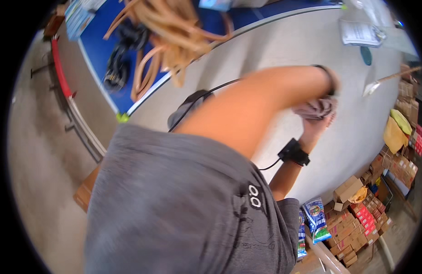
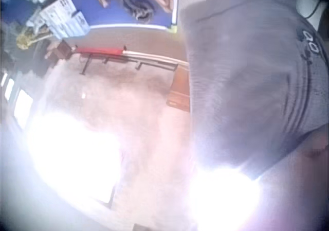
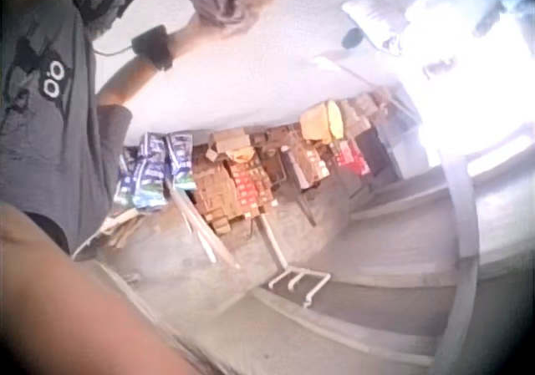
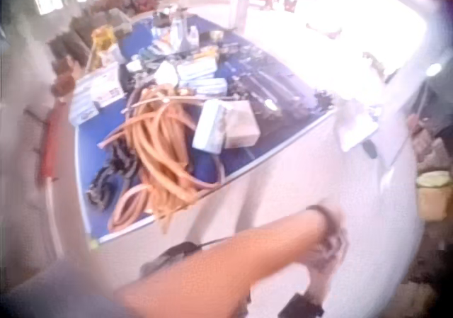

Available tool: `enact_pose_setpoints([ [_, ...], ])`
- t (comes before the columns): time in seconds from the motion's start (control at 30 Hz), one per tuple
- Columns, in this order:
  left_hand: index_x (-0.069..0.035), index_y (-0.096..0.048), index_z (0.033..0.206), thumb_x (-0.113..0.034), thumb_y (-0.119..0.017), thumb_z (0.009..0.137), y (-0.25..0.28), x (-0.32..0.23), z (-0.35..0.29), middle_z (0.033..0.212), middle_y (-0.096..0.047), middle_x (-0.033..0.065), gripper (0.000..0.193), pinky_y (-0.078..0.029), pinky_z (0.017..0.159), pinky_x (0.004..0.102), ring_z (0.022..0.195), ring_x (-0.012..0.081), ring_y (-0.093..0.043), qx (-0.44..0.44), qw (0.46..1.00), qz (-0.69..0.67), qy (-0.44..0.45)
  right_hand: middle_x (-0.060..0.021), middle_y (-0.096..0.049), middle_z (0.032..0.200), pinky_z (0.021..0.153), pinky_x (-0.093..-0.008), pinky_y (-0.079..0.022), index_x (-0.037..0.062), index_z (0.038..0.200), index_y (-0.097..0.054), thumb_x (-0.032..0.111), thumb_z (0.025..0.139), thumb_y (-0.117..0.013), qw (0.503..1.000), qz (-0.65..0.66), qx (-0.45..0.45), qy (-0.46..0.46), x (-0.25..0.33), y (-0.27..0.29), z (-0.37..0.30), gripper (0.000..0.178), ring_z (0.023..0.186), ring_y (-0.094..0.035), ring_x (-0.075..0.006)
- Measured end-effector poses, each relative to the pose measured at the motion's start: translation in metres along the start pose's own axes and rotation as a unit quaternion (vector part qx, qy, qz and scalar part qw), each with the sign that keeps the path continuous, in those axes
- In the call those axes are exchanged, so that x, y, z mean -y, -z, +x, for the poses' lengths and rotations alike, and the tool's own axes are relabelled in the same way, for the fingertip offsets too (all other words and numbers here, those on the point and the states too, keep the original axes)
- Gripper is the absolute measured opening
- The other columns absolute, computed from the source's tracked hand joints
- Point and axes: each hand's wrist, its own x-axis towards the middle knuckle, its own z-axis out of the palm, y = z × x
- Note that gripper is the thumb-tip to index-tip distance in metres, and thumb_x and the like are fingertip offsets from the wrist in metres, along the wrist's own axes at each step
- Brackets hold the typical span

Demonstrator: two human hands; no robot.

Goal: The person wipes gas regulators using a cloth and handles product boxes on a table.

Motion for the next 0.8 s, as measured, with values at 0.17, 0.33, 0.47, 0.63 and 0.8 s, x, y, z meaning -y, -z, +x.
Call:
enact_pose_setpoints([
  [0.17,-0.004,-0.056,0.105,-0.037,-0.070,0.072,-0.025,0.099,-0.013,0.100,-0.061,0.0167,0.049,-0.046,0.081,0.0409,0.095,0.0332,-0.058,-0.203,0.974,-0.088,0.054,-0.0103,-0.055,0.118,0.095,-0.0364,-0.042,0.0020,0.120,-0.049,0.024,0.088,-0.046,0.997,-0.014,-0.017,-0.069,0.053,-0.004,0.081,0.039,0.110,-0.052,-0.0235],
  [0.33,-0.002,-0.053,0.112,-0.020,-0.070,0.071,0.000,0.177,-0.145,0.111,-0.054,0.0160,0.047,-0.042,0.090,0.0387,0.104,0.0338,-0.051,-0.455,0.834,-0.017,0.312,-0.0094,-0.056,0.117,0.094,-0.0344,-0.042,0.0004,0.117,-0.051,0.022,0.089,-0.045,0.984,-0.133,0.046,-0.110,0.057,-0.019,0.161,0.035,0.110,-0.051,-0.0205],
  [0.47,0.007,-0.041,0.121,-0.037,-0.075,0.064,-0.021,0.233,-0.226,0.120,-0.045,0.0236,0.079,-0.038,0.095,0.0389,0.111,0.0383,-0.045,-0.462,0.714,0.022,0.525,-0.0085,-0.057,0.114,0.093,-0.0331,-0.041,0.0003,0.111,-0.055,0.022,0.090,-0.047,0.969,-0.129,0.108,-0.182,0.023,-0.059,0.219,0.031,0.108,-0.052,-0.0194],
  [0.63,0.011,-0.036,0.125,-0.050,-0.079,0.054,-0.045,0.291,-0.224,0.120,-0.043,0.0293,0.102,-0.036,0.097,0.0405,0.116,0.0398,-0.041,-0.465,0.694,-0.125,0.535,-0.0076,-0.059,0.108,0.092,-0.0315,-0.042,0.0006,0.103,-0.060,0.018,0.087,-0.052,0.932,-0.202,0.185,-0.235,-0.014,-0.145,0.282,0.025,0.104,-0.053,-0.0184],
  [0.8,0.011,-0.042,0.115,-0.047,-0.081,0.050,-0.040,0.300,-0.219,0.109,-0.051,0.0240,0.095,-0.043,0.089,0.0375,0.104,0.0329,-0.053,-0.502,0.596,-0.239,0.579,-0.0078,-0.053,0.117,0.092,-0.0311,-0.040,0.0018,0.119,-0.047,0.008,0.078,-0.063,0.898,-0.212,0.287,-0.256,-0.027,-0.240,0.288,0.045,0.108,-0.050,-0.0180],
])
